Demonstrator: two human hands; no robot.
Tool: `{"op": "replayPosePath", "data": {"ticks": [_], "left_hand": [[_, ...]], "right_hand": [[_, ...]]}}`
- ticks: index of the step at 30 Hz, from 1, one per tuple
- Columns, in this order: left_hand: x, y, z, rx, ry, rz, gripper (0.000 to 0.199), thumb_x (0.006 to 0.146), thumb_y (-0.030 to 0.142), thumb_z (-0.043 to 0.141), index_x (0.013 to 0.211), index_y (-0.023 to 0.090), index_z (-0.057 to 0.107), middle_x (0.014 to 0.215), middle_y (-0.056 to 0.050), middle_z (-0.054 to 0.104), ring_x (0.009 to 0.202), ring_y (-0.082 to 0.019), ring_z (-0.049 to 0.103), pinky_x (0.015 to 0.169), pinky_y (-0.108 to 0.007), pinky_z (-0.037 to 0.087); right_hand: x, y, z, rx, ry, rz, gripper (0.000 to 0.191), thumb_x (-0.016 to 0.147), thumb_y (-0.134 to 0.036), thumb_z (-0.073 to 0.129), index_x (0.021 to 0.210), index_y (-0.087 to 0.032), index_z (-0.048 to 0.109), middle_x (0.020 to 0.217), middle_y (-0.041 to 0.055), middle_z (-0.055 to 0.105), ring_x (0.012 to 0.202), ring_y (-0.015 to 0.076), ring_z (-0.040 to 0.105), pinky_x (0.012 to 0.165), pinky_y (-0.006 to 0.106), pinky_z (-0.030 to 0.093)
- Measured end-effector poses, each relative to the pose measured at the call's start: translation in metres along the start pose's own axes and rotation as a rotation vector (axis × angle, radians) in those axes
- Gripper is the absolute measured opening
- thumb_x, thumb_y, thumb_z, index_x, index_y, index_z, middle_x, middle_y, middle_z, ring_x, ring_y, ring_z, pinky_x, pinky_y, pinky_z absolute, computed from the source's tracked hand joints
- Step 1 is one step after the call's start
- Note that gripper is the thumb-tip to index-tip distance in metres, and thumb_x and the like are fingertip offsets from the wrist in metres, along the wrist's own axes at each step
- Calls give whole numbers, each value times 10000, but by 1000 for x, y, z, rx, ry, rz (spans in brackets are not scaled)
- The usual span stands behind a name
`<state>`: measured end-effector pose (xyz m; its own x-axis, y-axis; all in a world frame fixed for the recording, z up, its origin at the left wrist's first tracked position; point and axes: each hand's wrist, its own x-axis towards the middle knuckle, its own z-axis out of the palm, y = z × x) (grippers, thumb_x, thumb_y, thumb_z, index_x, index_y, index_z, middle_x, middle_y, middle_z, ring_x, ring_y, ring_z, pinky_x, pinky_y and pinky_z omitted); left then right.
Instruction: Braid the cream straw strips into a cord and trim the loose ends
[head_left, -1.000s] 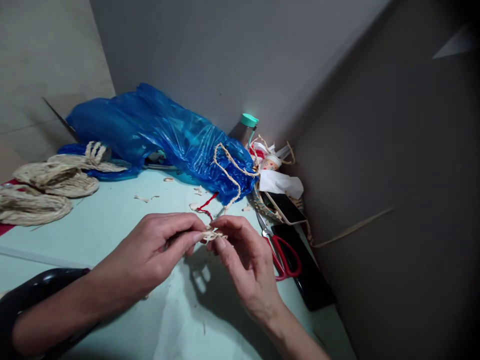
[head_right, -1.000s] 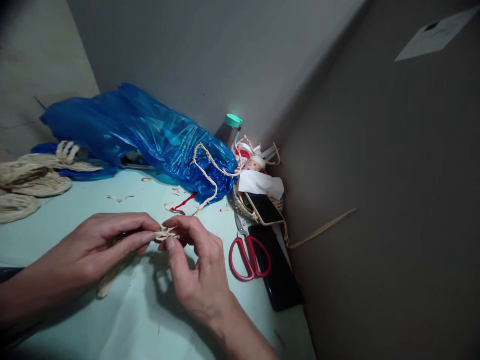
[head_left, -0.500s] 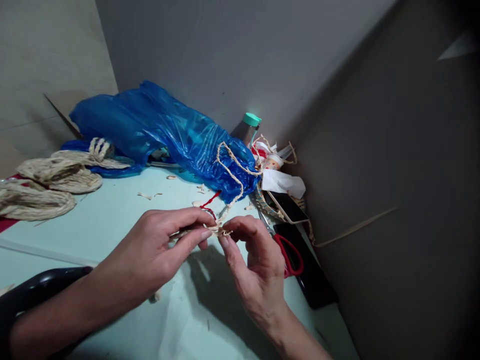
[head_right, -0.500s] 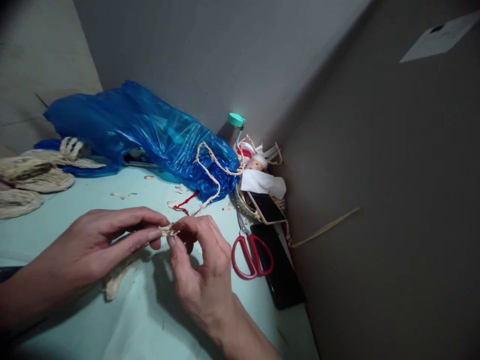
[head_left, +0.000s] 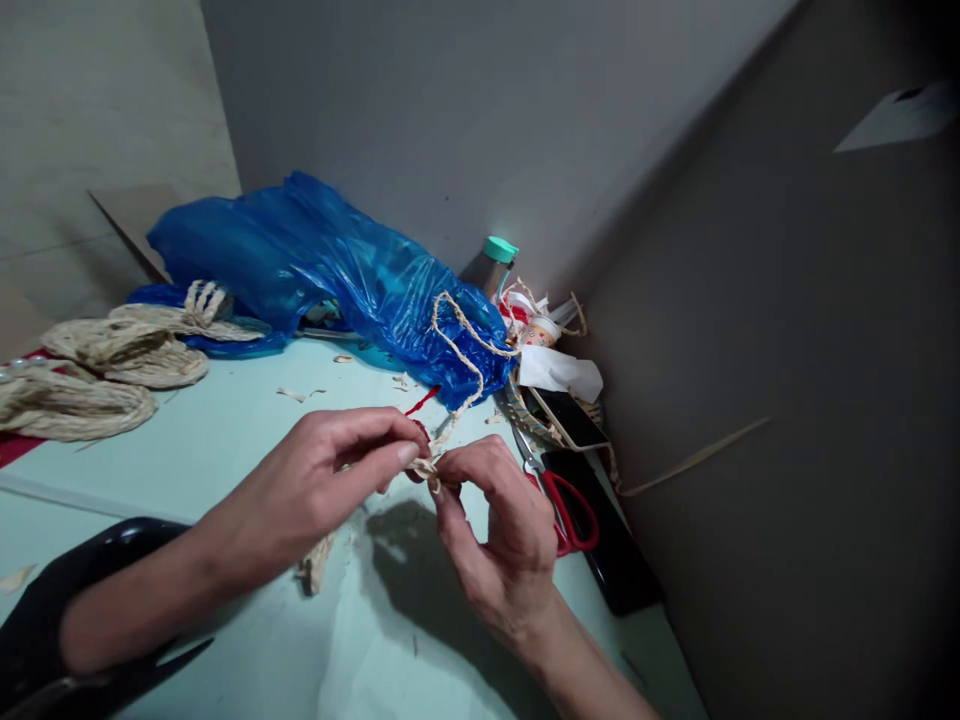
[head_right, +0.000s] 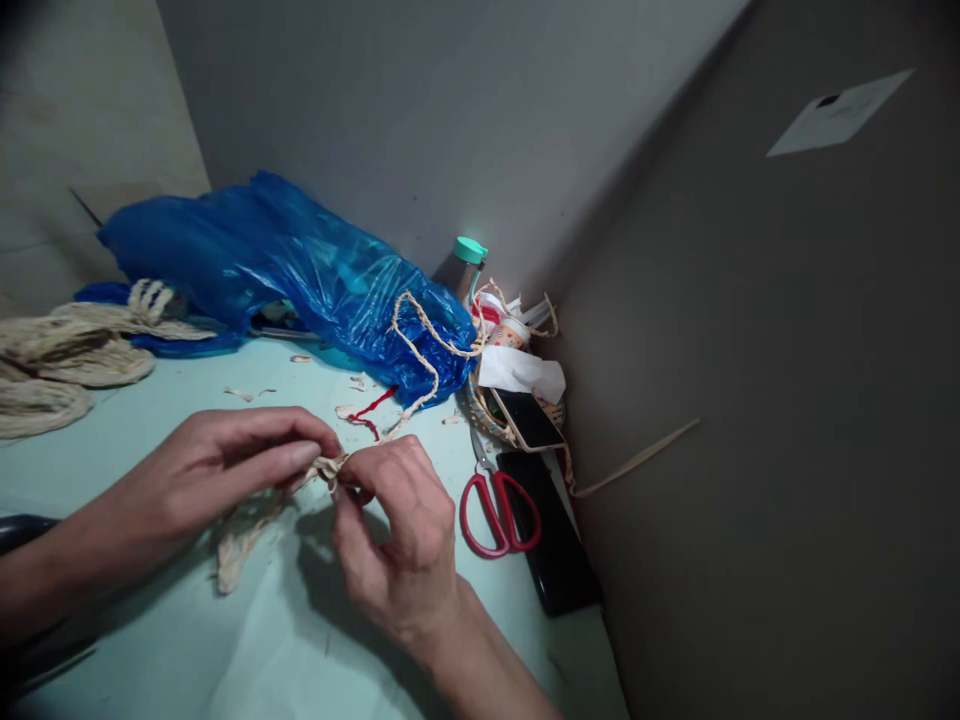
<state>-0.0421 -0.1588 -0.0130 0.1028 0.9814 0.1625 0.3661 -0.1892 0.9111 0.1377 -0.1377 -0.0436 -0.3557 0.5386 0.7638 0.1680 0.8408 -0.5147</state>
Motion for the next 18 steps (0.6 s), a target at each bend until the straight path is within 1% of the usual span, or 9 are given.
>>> {"op": "replayPosePath", "data": {"ticks": [2,4,7,10,13,18], "left_hand": [[4,-2,-5,-136,-80,-62,217,900,373,571,833,235,724,682,35,639,639,-135,552,593,-221,432],[7,-5,-7,-255,-127,-110,166,866,349,620,827,229,728,664,35,622,611,-125,530,571,-217,427],[6,-7,-6,-357,-128,-165,105,818,304,676,795,219,732,688,29,625,620,-115,516,568,-205,425],[4,-6,-5,-404,-116,-204,96,807,298,699,793,213,741,690,28,612,630,-107,502,569,-191,417],[3,-5,-4,-443,-101,-246,92,797,295,716,787,206,739,692,29,600,618,-99,480,560,-185,405],[4,-5,-3,-467,-131,-300,58,772,245,695,738,199,701,678,29,556,610,-107,439,531,-192,377]], "right_hand": [[1,-1,0,-16,5,3,180,883,-40,534,924,-209,582,772,31,645,693,164,565,658,334,474],[3,-2,-1,-21,0,0,179,885,-41,539,919,-210,588,775,29,661,691,162,576,664,332,480],[4,-1,-2,-41,-19,-20,193,890,-36,552,956,-206,614,806,41,690,721,169,601,692,343,490],[5,1,-3,-75,-35,-45,201,886,-31,569,974,-200,633,833,62,694,747,180,605,708,358,494],[3,3,-4,-115,-43,-81,217,883,-27,573,978,-207,649,838,62,685,751,181,597,700,353,492],[0,2,-4,-163,-112,-160,294,859,-13,553,1036,-224,655,905,69,699,775,189,586,703,360,497]]}}
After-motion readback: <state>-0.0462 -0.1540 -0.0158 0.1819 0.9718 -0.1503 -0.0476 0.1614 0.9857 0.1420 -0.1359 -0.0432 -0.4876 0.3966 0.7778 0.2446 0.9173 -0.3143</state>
